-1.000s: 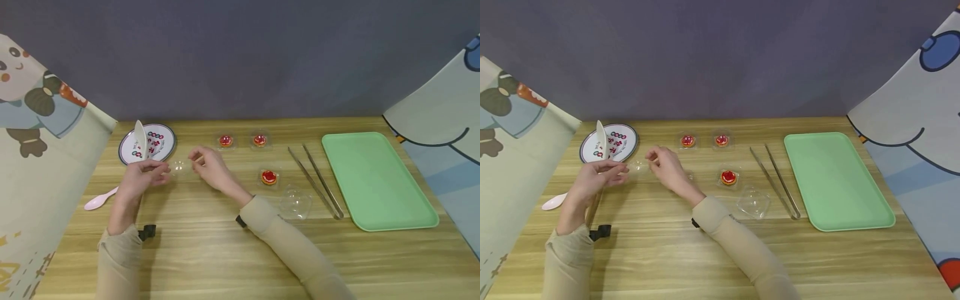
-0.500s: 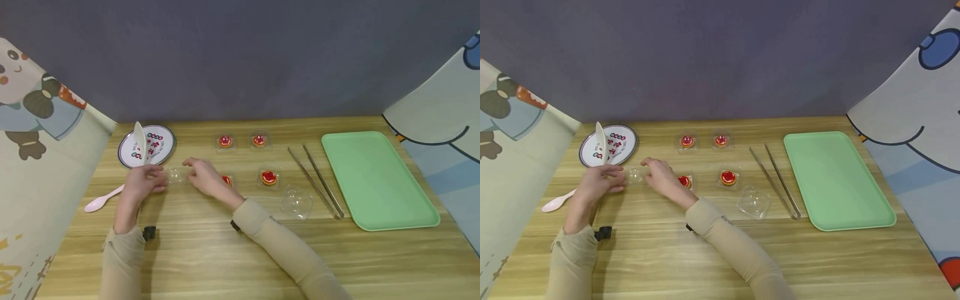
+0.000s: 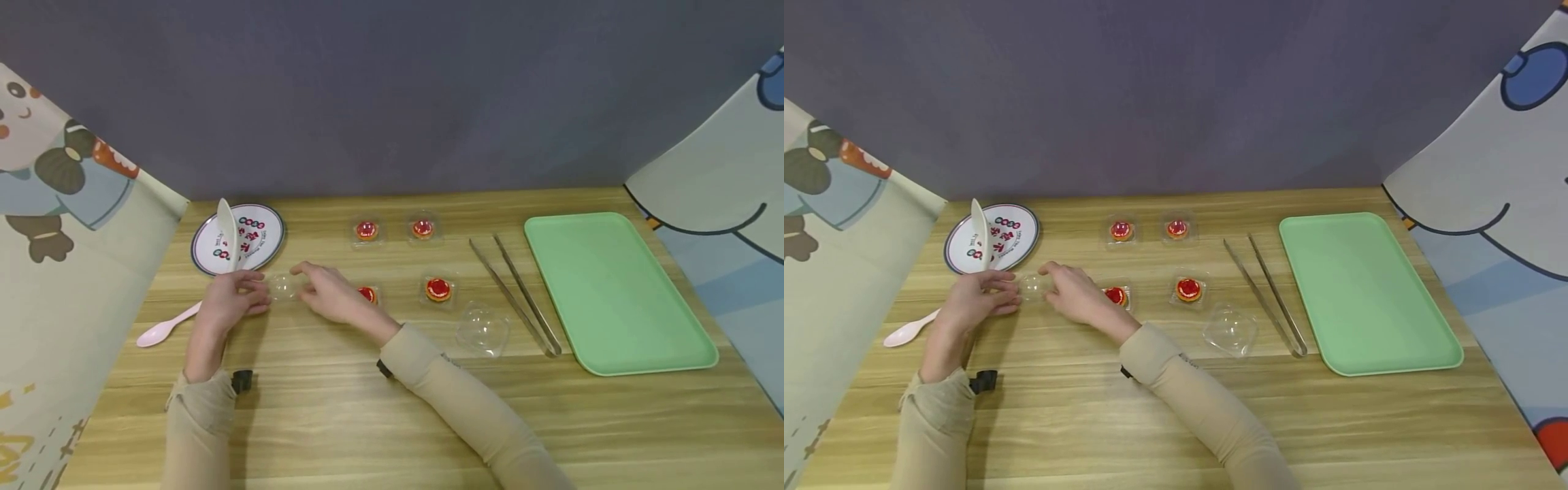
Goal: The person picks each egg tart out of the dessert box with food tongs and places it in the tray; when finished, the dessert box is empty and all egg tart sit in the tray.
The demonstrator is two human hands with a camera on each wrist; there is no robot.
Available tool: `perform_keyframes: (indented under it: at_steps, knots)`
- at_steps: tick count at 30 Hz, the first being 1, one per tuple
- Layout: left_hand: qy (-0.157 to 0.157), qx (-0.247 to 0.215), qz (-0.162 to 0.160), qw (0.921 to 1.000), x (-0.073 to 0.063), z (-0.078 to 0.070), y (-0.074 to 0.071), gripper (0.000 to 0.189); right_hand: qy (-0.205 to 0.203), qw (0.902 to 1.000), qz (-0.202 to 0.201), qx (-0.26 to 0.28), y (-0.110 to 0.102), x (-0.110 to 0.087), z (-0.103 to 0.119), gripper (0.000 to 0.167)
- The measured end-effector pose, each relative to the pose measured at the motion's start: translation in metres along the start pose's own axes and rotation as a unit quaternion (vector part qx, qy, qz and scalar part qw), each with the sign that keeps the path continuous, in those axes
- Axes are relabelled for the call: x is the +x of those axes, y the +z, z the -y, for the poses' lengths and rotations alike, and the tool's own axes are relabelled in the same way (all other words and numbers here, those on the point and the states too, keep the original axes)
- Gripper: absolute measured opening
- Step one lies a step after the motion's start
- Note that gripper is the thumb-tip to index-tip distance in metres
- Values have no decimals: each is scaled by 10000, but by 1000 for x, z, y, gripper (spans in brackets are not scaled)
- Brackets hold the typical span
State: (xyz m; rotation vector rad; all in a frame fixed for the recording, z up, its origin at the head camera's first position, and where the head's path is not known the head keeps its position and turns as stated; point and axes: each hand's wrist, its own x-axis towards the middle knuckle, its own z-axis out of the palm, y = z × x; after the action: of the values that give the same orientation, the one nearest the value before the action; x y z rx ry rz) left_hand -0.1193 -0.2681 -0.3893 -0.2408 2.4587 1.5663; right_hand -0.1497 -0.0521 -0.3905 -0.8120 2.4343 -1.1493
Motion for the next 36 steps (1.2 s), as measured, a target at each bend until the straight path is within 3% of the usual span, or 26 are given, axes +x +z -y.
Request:
perform_keyframes:
  at_steps: [11, 16, 22, 26, 31, 36]
  knots:
    - [7, 37, 113, 9999, -2, -3, -2, 44, -154, 9995, -18, 285, -5, -5, -5, 47]
    - [177, 687, -11, 9975, -6, -7, -4, 44, -186, 9988, -49, 450, -13, -10, -4, 47]
    - [570, 1943, -482, 9781, -12, -16, -7, 43, -365, 9978, -157, 533, -32, -16, 1, 42]
    - [818, 2375, -889, 9638, -17, -22, -4, 39, -420, 9972, -259, 566, -51, -20, 4, 40]
    - [1190, 2355, -1013, 9592, -17, -36, 4, 37, -419, 9949, -463, 787, -72, -24, 5, 38]
    - [1293, 2104, -796, 9657, -13, -49, 16, 40, -439, 9927, -826, 766, -89, -22, -1, 35]
